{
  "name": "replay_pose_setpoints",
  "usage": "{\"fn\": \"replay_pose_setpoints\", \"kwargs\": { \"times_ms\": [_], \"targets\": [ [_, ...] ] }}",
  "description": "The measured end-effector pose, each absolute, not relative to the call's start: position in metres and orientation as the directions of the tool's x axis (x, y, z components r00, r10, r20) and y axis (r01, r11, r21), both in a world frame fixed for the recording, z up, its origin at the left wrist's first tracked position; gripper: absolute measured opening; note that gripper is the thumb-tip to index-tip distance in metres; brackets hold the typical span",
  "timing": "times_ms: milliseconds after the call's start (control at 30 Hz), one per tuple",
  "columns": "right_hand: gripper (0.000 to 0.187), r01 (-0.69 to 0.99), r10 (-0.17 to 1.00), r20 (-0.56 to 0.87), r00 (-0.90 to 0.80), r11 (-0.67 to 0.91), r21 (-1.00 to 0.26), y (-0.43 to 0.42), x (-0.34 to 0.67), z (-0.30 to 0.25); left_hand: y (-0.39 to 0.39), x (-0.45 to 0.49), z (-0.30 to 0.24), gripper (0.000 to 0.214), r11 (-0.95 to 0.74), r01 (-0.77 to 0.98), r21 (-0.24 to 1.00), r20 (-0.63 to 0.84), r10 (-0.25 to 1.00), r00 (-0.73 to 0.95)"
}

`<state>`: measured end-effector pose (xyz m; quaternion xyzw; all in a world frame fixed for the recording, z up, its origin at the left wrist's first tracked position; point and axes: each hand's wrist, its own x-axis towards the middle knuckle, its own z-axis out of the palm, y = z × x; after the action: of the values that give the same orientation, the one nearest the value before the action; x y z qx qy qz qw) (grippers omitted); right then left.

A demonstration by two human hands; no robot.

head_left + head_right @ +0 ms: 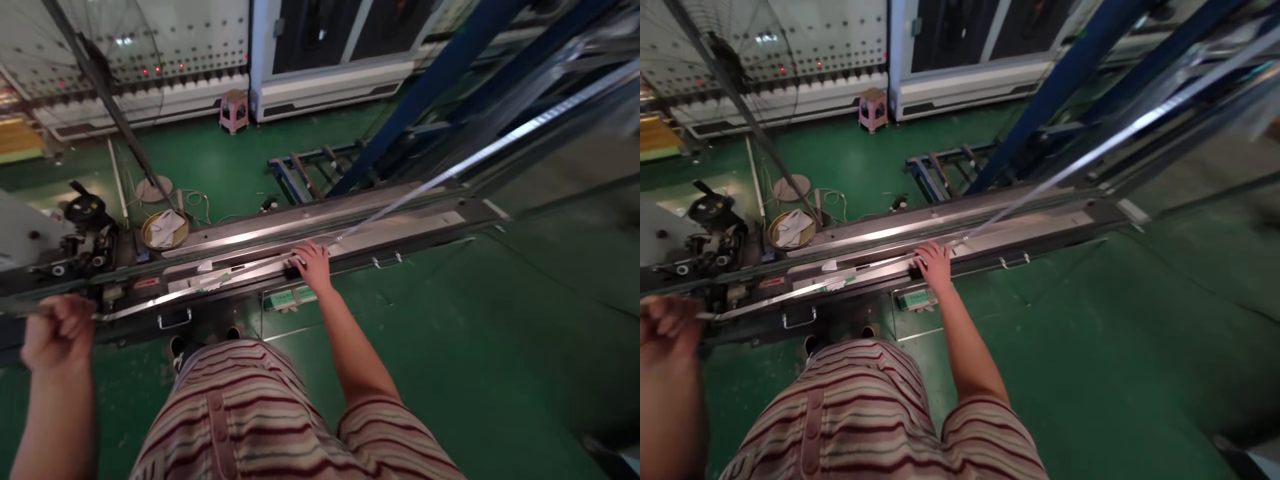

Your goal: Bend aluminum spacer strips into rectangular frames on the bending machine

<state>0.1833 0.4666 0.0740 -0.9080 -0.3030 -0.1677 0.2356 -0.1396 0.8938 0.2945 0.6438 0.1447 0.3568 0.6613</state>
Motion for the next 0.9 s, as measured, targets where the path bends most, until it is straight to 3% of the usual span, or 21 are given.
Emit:
{"fn": "replay_pose_setpoints", "kwargs": {
  "times_ms": [67,167,233,333,567,767,900],
  "targets": [
    [0.025,0.660,0.525,0.409,0.746,-0.664,-0.352,0.470,0.199,0.069,0.900,-0.120,0.282,0.051,-0.112,-0.395,0.912,0.378,0.607,0.699],
    [0.026,0.666,0.546,0.387,0.743,-0.660,-0.347,0.467,0.219,0.064,0.908,-0.093,0.274,0.040,-0.328,-0.421,0.846,0.534,0.506,0.677],
    [0.028,0.654,0.541,0.378,0.751,-0.688,-0.316,0.463,0.231,0.064,0.911,-0.079,0.272,0.039,-0.501,-0.313,0.807,0.547,0.435,0.715],
    [0.028,0.608,0.506,0.367,0.780,-0.752,-0.254,0.456,0.250,0.068,0.910,-0.060,0.266,0.057,-0.649,-0.085,0.756,0.441,0.409,0.799],
    [0.034,0.428,0.356,0.312,0.881,-0.880,-0.204,0.444,0.288,0.054,0.894,-0.009,0.218,0.059,-0.652,0.094,0.753,0.332,0.499,0.800],
    [0.052,0.128,0.045,0.318,0.947,-0.961,-0.245,0.435,0.296,0.037,0.877,0.023,0.184,0.052,-0.615,0.023,0.788,0.358,0.489,0.795],
    [0.054,0.072,0.021,0.256,0.967,-0.979,-0.192,0.428,0.304,0.039,0.870,0.042,0.168,0.050,-0.578,0.032,0.815,0.327,0.505,0.799]
  ]
}}
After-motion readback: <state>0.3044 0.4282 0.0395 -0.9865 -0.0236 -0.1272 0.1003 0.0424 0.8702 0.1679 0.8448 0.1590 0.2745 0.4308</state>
